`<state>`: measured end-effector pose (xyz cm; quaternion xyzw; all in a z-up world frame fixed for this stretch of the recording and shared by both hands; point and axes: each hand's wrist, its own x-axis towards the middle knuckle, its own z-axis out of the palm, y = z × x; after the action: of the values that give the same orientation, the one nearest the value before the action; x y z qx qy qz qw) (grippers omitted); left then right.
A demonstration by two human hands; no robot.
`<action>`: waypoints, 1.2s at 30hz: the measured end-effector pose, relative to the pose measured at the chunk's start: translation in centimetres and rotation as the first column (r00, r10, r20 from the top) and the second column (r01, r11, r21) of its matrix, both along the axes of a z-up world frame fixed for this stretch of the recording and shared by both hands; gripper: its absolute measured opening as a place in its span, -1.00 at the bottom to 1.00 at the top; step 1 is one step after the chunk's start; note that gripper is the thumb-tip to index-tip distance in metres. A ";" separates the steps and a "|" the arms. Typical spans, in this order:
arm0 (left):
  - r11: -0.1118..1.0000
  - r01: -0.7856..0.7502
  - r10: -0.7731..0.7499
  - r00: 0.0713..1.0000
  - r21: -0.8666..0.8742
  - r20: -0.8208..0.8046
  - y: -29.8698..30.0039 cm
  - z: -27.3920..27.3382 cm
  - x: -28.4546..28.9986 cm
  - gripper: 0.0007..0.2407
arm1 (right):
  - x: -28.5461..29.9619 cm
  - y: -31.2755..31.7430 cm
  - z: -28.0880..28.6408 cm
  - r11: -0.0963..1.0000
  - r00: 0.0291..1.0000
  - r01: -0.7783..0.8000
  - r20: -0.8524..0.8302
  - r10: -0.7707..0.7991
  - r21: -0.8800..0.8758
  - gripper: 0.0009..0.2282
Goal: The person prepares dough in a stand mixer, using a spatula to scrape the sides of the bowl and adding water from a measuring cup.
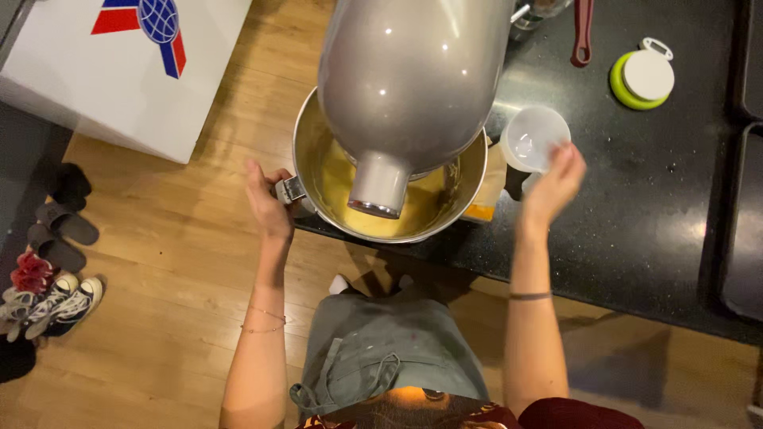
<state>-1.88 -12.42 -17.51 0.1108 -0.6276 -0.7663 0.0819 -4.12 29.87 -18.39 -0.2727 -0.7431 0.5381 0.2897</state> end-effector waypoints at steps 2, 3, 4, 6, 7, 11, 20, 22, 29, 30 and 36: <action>0.998 -0.006 0.005 1.000 -0.056 -0.006 0.0 -0.4 0.1 -0.34 | 0.7 3.6 -3.3 0.946 0.995 0.094 -0.014 -0.094 0.311 -0.60; 0.999 -0.032 0.031 0.999 -0.021 -0.009 0.0 -0.6 -0.2 -0.36 | 0.9 4.8 -5.0 0.957 0.995 0.046 0.071 -0.069 0.287 -0.60; 0.998 -0.057 0.057 0.998 0.014 -0.012 0.1 -0.8 -0.5 -0.38 | 1.0 5.8 -6.5 0.965 0.987 -0.001 0.155 -0.041 0.261 -0.60; 0.997 -0.074 0.075 0.997 0.030 -0.015 0.0 -1.1 -0.7 -0.38 | 1.2 7.0 -9.0 0.983 0.966 -0.065 0.256 0.019 0.170 -0.59; 0.998 -0.064 0.065 0.998 0.013 -0.017 0.0 -1.2 -0.8 -0.37 | 1.3 7.2 -9.9 0.991 0.961 -0.081 0.273 0.048 0.110 -0.57; 0.997 -0.075 0.075 0.997 0.019 -0.007 -0.1 -1.3 -0.7 -0.39 | 1.3 7.0 -11.6 0.974 0.975 -0.215 0.043 0.218 -0.066 -0.57; 0.998 -0.015 0.013 1.000 -0.063 -0.023 0.2 -0.3 -0.4 -0.31 | 5.5 8.3 -3.3 0.987 0.991 -0.126 0.029 0.130 -0.098 -0.66; 0.999 -0.041 0.041 0.999 0.001 0.006 0.2 0.0 -0.3 -0.36 | 6.8 8.1 0.5 0.983 0.984 -0.174 -0.037 0.173 -0.053 -0.69; 0.998 -0.068 0.068 0.997 -0.011 0.036 0.4 0.6 -0.1 -0.40 | 11.1 4.5 13.0 0.924 0.917 -0.381 -0.114 0.381 0.027 -0.65; 0.998 -0.058 0.058 0.998 -0.009 0.039 0.4 0.6 -0.1 -0.39 | 11.5 3.8 14.3 0.915 0.907 -0.404 -0.127 0.402 0.009 -0.66; 1.000 0.000 0.001 0.999 -0.014 0.046 0.3 0.8 -0.2 -0.36 | 12.6 0.5 18.9 0.875 0.875 -0.480 -0.037 0.482 0.055 -0.67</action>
<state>-2.12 -12.14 -16.67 0.1278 -0.6345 -0.7592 0.0684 8.45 30.35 0.54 -0.0595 -0.7916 0.5835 0.1711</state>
